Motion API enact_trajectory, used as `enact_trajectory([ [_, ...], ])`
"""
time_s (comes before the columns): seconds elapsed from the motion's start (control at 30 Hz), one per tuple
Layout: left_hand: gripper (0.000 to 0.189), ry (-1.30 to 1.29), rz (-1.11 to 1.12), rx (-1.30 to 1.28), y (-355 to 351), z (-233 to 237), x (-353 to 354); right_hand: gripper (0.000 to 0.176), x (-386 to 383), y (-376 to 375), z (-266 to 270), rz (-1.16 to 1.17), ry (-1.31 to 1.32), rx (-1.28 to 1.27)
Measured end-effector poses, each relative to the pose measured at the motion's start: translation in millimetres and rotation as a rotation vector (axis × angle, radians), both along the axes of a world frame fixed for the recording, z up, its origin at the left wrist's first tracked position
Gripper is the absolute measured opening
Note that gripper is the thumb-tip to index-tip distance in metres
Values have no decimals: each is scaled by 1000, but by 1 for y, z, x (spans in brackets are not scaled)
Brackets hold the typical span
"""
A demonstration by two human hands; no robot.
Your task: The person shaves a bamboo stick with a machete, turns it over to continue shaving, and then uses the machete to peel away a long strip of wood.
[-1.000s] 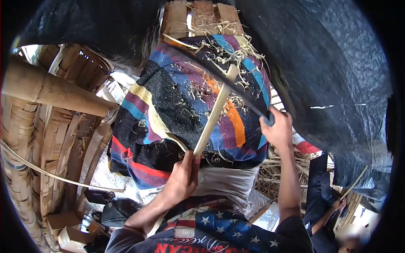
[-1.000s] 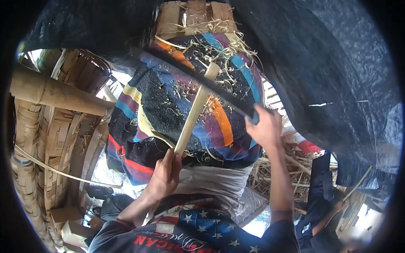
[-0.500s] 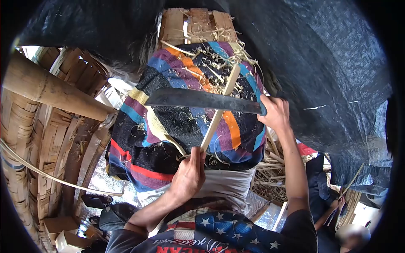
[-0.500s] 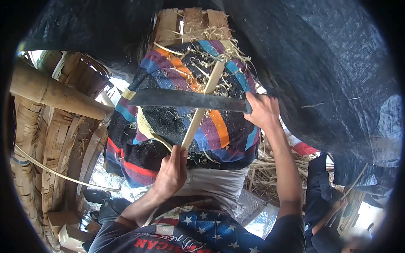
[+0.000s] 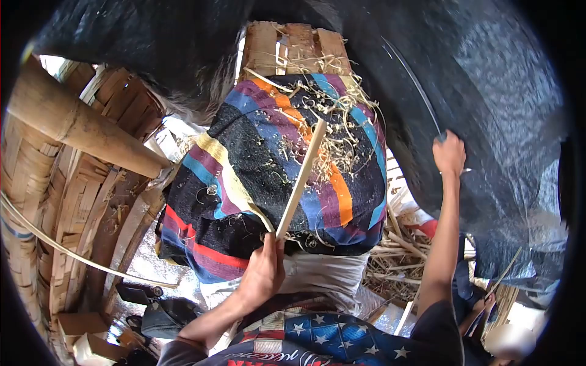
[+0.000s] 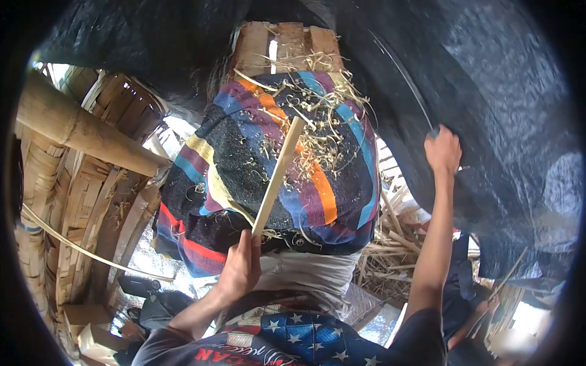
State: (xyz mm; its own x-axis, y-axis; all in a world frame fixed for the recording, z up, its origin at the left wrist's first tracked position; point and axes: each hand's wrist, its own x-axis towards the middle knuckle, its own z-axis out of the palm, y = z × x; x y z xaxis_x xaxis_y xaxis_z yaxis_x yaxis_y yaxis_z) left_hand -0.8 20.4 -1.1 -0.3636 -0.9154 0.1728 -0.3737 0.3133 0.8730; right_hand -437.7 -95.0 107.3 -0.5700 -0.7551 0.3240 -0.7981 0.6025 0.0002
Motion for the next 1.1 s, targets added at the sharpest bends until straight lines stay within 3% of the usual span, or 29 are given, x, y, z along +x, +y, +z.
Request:
enact_trajectory([
  [0.1, 12, 100, -17, 135, -16, -4, -3, 42, 16, 17, -28, 136, -73, -131],
  [0.13, 12, 152, -67, 287, -22, -2, -3, 40, 27, 25, -37, 208, -70, -152],
  [0.23, 22, 170, -129, 518, -27, 13, -7, 27, 77, 48, -53, 340, -273, -185],
  [0.3, 28, 344, -152, 780, -30, 22, -6, 20, 109, 56, -57, 502, -358, -199],
  [0.37, 30, 350, -165, 779, -32, 23, -2, 19, 122, 60, -70, 667, -321, -175],
  [0.47, 31, 347, -177, 765, -30, 20, 2, 20, 141, 62, -73, 690, -311, 0],
  [0.57, 31, 296, -192, 696, -24, 21, -1, 26, 135, 54, -86, 788, -202, 0],
  [0.7, 29, 265, -190, 784, -10, 23, -1, 30, 103, 36, -87, 669, -190, 108],
  [0.8, 36, 160, -224, 632, 3, 23, -1, 32, 76, 16, -69, 382, -177, 122],
  [0.87, 33, 271, -267, 659, 5, 26, 1, 40, 54, 3, -58, 197, -261, 231],
  [0.9, 32, 313, -247, 718, 2, 27, 0, 40, 54, 7, -59, 204, -260, 225],
  [0.97, 35, 311, -157, 732, -8, 12, 1, 28, 58, 22, -70, 235, -232, -54],
  [1.0, 40, 336, -180, 880, -17, 29, 6, 25, 61, 27, -81, 240, -294, -109],
  [1.03, 48, 365, -268, 906, -23, 19, 14, 20, 64, 31, -83, 279, -419, -93],
  [1.1, 54, 444, -292, 970, -32, 3, 18, 16, 84, 48, -81, 453, -400, -222],
])
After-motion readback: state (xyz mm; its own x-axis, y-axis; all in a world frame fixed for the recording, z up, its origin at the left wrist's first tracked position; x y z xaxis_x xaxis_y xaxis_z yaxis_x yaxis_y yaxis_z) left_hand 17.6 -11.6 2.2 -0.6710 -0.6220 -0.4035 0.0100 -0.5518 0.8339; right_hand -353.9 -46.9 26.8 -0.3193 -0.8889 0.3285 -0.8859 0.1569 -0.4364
